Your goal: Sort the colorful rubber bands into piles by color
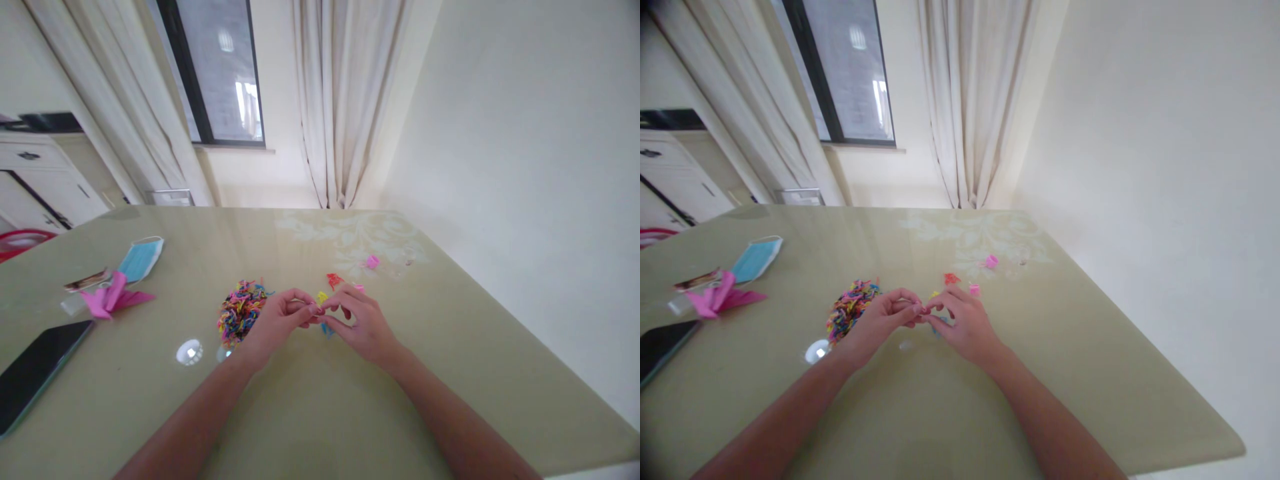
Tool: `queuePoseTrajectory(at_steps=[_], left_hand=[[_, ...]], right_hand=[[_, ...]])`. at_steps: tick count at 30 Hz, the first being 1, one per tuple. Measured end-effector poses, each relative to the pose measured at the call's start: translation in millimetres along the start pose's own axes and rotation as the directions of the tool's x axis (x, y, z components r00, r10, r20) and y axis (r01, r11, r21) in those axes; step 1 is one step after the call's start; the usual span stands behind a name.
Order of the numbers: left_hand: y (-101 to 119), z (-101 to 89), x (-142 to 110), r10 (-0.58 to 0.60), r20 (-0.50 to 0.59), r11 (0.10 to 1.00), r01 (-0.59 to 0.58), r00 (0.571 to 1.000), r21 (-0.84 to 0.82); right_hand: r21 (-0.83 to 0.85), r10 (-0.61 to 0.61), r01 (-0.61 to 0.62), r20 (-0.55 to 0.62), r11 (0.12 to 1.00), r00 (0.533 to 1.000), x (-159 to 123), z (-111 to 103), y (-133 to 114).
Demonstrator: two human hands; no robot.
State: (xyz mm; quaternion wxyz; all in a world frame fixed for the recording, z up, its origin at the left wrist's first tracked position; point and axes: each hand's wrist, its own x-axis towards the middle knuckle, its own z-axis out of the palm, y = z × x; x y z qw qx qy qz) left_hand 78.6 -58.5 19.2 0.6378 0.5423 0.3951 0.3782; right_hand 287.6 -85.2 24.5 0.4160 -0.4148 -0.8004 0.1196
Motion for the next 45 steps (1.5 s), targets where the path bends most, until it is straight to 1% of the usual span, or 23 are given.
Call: queuePoseTrajectory(at_steps=[3,6,9,11,12,13,15,16,17,18,19,21,25,28,29,31,33,34,36,38,41,43,45], left_hand=[[1.3,1.4,-1.8,-0.026,0.013,1.0,0.026,1.0,0.0],[2.5,0.8,-2.6,-0.014,0.037,0.999,0.012,0.999,0.037],[2.8,-5.6,-0.3,0.051,0.031,0.991,-0.055,0.998,0.126],[2.0,-14.4,2.2,0.128,-0.03,0.954,-0.114,0.991,0.278],[1.2,-19.8,3.4,0.182,-0.074,0.904,-0.137,0.981,0.404],[0.2,-25.5,4.2,0.252,-0.119,0.818,-0.145,0.961,0.557],[-2.7,-36.4,5.0,0.385,-0.157,0.542,-0.085,0.909,0.836],[-4.5,-41.0,5.0,0.419,-0.151,0.401,-0.033,0.896,0.916],[-6.2,-44.7,4.8,0.426,-0.14,0.281,0.016,0.894,0.96],[-7.9,-47.4,4.7,0.413,-0.131,0.195,0.053,0.901,0.979],[-9.3,-49.3,4.7,0.385,-0.123,0.136,0.076,0.914,0.988],[-11.2,-51.0,5.2,0.336,-0.113,0.078,0.092,0.935,0.993],[-12.7,-52.0,7.9,0.328,-0.106,0.067,0.089,0.939,0.994],[-15.1,-54.6,9.8,0.343,-0.105,0.077,0.084,0.933,0.994],[-16.3,-55.7,10.3,0.35,-0.103,0.081,0.08,0.931,0.994],[-18.7,-57.4,11.1,0.368,-0.101,0.085,0.075,0.924,0.994],[-20.4,-58.1,11.5,0.381,-0.093,0.062,0.075,0.92,0.995],[-20.8,-58.1,11.6,0.376,-0.085,0.041,0.075,0.923,0.996],[-20.8,-57.6,11.5,0.355,-0.07,-0.002,0.075,0.932,0.997],[-20.3,-57.0,11.1,0.339,-0.057,-0.027,0.071,0.939,0.997],[-19.1,-56.3,10.2,0.339,-0.054,-0.032,0.068,0.939,0.997],[-16.9,-55.4,9.7,0.355,-0.061,-0.005,0.067,0.933,0.998],[-13.0,-53.3,9.6,0.398,-0.083,0.072,0.059,0.914,0.996]], right_hand=[[0.024,-0.01,0.011,-0.012,1.0,1.0,-0.8,0.8,-0.7],[0.072,0.028,-0.026,-0.033,0.997,0.999,1.1,-2.5,-2.3],[0.181,0.142,-0.123,-0.093,0.976,0.986,6.0,-14.0,-1.8],[0.289,0.244,-0.202,-0.119,0.936,0.962,9.3,-24.5,0.5],[0.343,0.29,-0.234,-0.121,0.91,0.949,10.6,-29.7,2.1],[0.391,0.328,-0.261,-0.114,0.883,0.938,11.5,-34.4,4.0],[0.459,0.381,-0.295,-0.104,0.838,0.919,12.2,-41.4,7.9],[0.478,0.4,-0.305,-0.108,0.824,0.91,12.0,-43.6,9.6],[0.489,0.416,-0.312,-0.116,0.814,0.902,11.7,-45.0,11.1],[0.496,0.428,-0.318,-0.124,0.808,0.895,11.4,-45.9,12.3],[0.499,0.437,-0.321,-0.133,0.805,0.89,11.2,-46.4,13.3],[0.501,0.448,-0.325,-0.145,0.802,0.882,11.4,-47.5,14.9],[0.456,0.477,-0.373,-0.137,0.808,0.868,13.7,-52.7,24.4],[0.315,0.523,-0.467,-0.12,0.826,0.844,13.3,-58.2,42.0],[0.248,0.538,-0.504,-0.093,0.828,0.838,12.4,-59.8,49.1],[0.108,0.565,-0.563,0.013,0.82,0.825,9.6,-61.4,62.9],[-0.013,0.581,-0.583,0.113,0.812,0.806,6.4,-60.6,74.5],[-0.061,0.581,-0.579,0.136,0.813,0.802,4.9,-59.4,79.0],[-0.139,0.567,-0.552,0.115,0.822,0.816,2.1,-56.3,85.5],[-0.19,0.544,-0.527,0.051,0.828,0.837,-0.1,-54.4,89.3],[-0.23,0.561,-0.552,-0.032,0.801,0.827,-1.5,-56.9,91.0],[-0.253,0.573,-0.569,-0.066,0.783,0.817,-0.4,-61.1,89.2],[-0.258,0.534,-0.539,-0.093,0.802,0.84,2.4,-63.7,83.9]])
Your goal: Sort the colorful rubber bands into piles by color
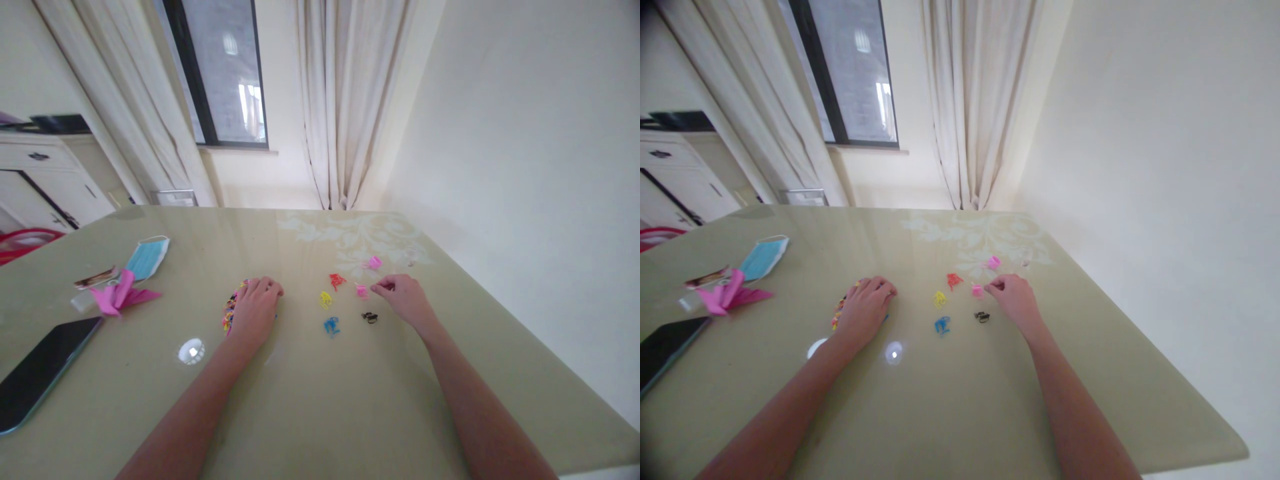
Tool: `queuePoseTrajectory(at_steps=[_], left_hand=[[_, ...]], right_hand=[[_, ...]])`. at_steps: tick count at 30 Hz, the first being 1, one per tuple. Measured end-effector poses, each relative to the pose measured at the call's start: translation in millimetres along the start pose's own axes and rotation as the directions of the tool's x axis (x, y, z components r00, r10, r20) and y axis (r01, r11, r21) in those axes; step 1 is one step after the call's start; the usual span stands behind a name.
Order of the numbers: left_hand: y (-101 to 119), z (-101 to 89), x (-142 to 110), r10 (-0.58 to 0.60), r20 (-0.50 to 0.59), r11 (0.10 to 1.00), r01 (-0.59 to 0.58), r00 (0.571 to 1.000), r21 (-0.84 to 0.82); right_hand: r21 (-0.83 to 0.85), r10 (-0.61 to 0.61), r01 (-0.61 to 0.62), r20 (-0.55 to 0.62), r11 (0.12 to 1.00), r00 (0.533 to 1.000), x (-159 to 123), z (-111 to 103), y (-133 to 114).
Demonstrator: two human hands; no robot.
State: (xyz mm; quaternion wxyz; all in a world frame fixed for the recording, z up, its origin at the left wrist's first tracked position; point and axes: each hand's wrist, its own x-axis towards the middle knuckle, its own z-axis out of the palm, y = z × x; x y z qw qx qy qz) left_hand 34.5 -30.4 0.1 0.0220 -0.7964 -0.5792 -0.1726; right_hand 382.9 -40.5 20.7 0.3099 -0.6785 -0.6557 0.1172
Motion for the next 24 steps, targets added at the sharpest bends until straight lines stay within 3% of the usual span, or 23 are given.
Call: queuePoseTrajectory(at_steps=[2,4,7,9,11,17,24], left_hand=[[4.6,-4.3,2.1,-0.031,-0.056,0.987,0.021,0.998,-0.161],[11.8,-7.8,3.7,-0.053,-0.053,0.905,0.025,0.997,-0.425],[26.9,-8.4,2.6,-0.025,0.086,0.576,0.084,0.996,-0.813],[37.4,-6.0,-0.4,0.008,0.183,0.354,0.168,0.983,-0.92],[45.6,-3.2,-3.6,0.033,0.236,0.236,0.222,0.971,-0.946],[53.0,-1.5,-6.8,0.049,0.305,0.157,0.294,0.951,-0.943],[52.0,-4.1,-5.7,0.061,0.3,0.181,0.285,0.952,-0.941]], right_hand=[[0.049,-0.072,0.074,-0.037,0.996,0.997,-2.6,-0.3,-10.8],[0.145,-0.143,0.15,-0.053,0.978,0.988,-9.0,4.8,-27.1],[0.304,-0.251,0.249,-0.035,0.919,0.967,-24.2,20.2,-55.2],[0.37,-0.321,0.304,-0.016,0.878,0.947,-34.7,30.9,-70.8],[0.389,-0.377,0.342,0.014,0.855,0.926,-42.4,38.4,-80.6],[0.354,-0.413,0.363,0.075,0.862,0.908,-45.9,40.4,-82.4],[0.396,-0.395,0.335,0.078,0.855,0.915,-43.8,32.8,-80.7]])
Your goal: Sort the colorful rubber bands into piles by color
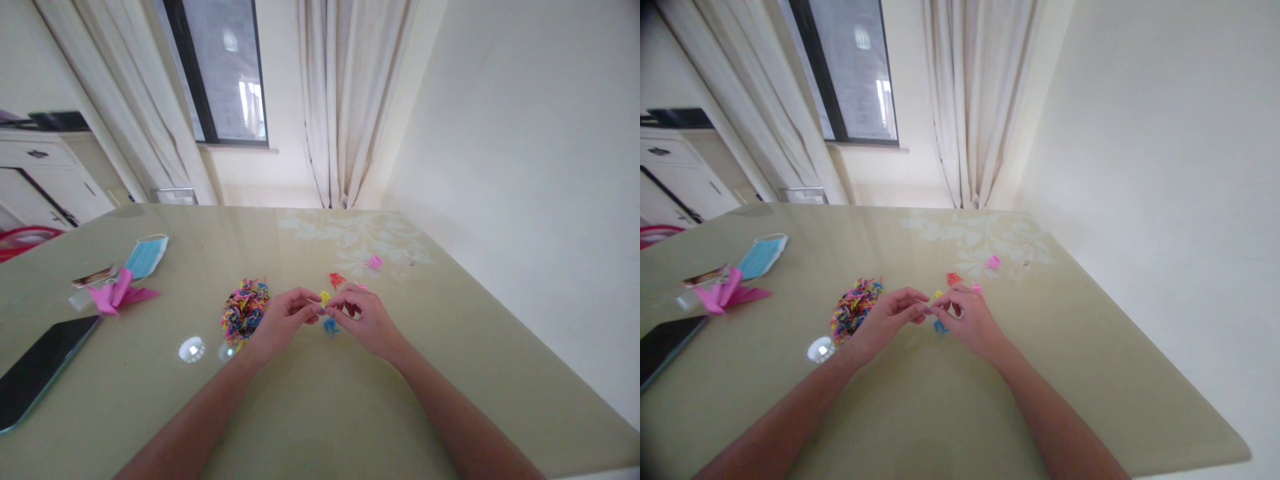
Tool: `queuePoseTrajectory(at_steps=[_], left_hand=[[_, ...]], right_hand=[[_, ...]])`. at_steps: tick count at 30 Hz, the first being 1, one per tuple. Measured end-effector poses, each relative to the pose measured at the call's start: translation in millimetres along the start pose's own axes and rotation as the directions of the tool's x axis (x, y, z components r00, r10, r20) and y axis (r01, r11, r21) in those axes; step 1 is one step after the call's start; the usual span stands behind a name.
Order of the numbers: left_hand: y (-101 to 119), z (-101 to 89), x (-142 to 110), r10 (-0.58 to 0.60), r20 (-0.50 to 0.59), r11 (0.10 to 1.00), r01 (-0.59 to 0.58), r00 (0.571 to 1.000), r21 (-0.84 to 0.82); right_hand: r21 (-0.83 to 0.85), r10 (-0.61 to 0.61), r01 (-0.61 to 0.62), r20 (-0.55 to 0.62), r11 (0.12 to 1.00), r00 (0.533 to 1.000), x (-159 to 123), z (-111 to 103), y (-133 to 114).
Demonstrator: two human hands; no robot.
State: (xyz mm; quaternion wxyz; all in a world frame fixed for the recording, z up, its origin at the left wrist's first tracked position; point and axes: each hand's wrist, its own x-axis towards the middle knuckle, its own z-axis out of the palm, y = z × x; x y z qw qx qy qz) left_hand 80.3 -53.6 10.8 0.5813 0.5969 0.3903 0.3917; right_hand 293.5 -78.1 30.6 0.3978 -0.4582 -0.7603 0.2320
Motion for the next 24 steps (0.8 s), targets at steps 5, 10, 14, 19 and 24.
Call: queuePoseTrajectory(at_steps=[5,10,14,19,24], left_hand=[[5.5,-31.1,3.9,0.145,-0.17,0.909,-0.063,0.975,0.413],[-2.1,-61.8,0.4,0.26,-0.261,0.296,0.181,0.93,0.938],[-10.4,-65.8,0.2,0.17,-0.238,0.142,0.215,0.956,0.966],[-8.7,-65.1,4.0,0.141,-0.242,0.126,0.225,0.96,0.966],[-8.0,-66.0,5.4,0.139,-0.242,0.122,0.226,0.96,0.967]], right_hand=[[0.252,0.105,-0.087,-0.058,0.964,0.993,1.3,-22.4,-3.7],[0.378,0.163,-0.108,-0.115,0.919,0.98,2.2,-39.0,-6.9],[0.419,0.161,-0.091,-0.135,0.903,0.978,1.3,-41.4,-9.9],[0.431,0.156,-0.088,-0.125,0.898,0.98,0.4,-42.8,-9.7],[0.294,0.199,-0.23,0.134,0.928,0.971,2.1,-36.6,-2.3]])
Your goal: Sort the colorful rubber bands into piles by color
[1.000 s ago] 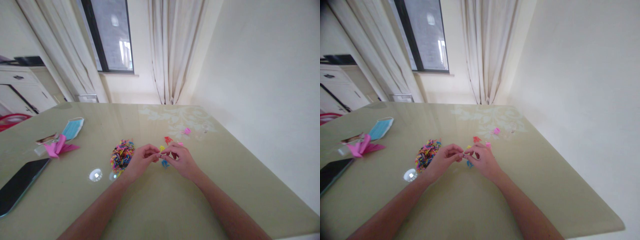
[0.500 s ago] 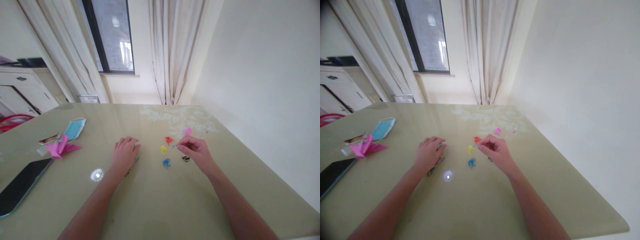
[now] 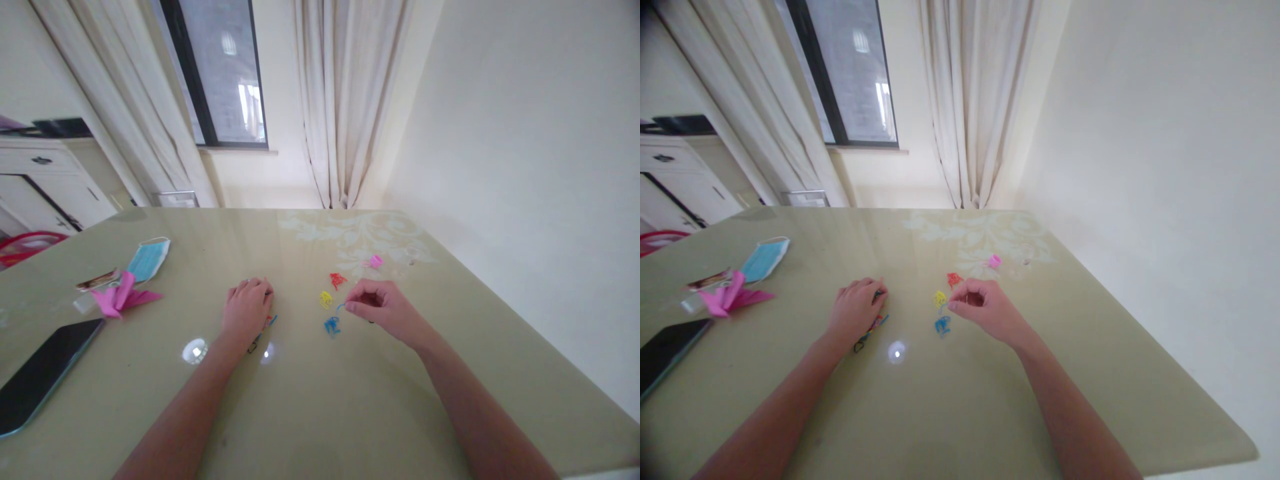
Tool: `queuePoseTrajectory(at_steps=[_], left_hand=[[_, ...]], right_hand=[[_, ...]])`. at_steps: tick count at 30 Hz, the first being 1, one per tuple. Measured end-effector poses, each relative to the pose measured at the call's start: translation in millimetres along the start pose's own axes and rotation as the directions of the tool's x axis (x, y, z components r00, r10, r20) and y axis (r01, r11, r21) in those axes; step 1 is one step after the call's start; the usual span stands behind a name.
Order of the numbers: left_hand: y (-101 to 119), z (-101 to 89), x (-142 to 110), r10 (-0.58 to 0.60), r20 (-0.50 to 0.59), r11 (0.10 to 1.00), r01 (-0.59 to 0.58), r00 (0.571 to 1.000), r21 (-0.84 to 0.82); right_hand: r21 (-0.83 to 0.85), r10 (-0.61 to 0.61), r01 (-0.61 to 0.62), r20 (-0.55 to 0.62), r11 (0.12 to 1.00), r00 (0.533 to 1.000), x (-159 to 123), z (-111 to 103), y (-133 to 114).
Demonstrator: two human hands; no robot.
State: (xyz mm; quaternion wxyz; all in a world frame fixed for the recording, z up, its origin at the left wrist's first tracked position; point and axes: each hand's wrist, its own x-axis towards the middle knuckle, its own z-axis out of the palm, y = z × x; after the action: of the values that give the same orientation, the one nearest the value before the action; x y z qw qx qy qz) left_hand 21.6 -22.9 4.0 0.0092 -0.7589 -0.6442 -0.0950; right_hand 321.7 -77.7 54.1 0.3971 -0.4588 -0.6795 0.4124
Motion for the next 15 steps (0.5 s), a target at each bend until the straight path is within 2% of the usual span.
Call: queuePoseTrajectory(at_steps=[2,4,8,12,15], left_hand=[[-0.9,2.2,1.0,0.002,0.007,1.0,-0.001,1.0,-0.018],[-1.8,4.5,2.1,-0.004,0.006,0.999,0.004,1.0,-0.041],[-2.0,4.7,2.2,-0.025,0.001,0.997,0.025,1.0,-0.074],[-1.2,0.5,0.5,-0.038,-0.018,0.994,0.036,0.999,-0.102],[-2.2,-0.7,0.8,-0.022,-0.078,0.99,0.011,0.997,-0.14]], right_hand=[[-0.152,0.059,-0.044,0.095,0.987,0.994,2.3,5.6,7.4],[-0.269,0.097,-0.059,0.133,0.961,0.986,4.0,12.8,16.0],[-0.383,0.146,-0.069,0.176,0.921,0.974,4.8,23.8,29.2],[-0.47,0.159,-0.079,0.133,0.879,0.978,4.5,22.6,30.7],[-0.489,0.138,-0.074,0.095,0.869,0.986,4.7,17.9,27.0]])
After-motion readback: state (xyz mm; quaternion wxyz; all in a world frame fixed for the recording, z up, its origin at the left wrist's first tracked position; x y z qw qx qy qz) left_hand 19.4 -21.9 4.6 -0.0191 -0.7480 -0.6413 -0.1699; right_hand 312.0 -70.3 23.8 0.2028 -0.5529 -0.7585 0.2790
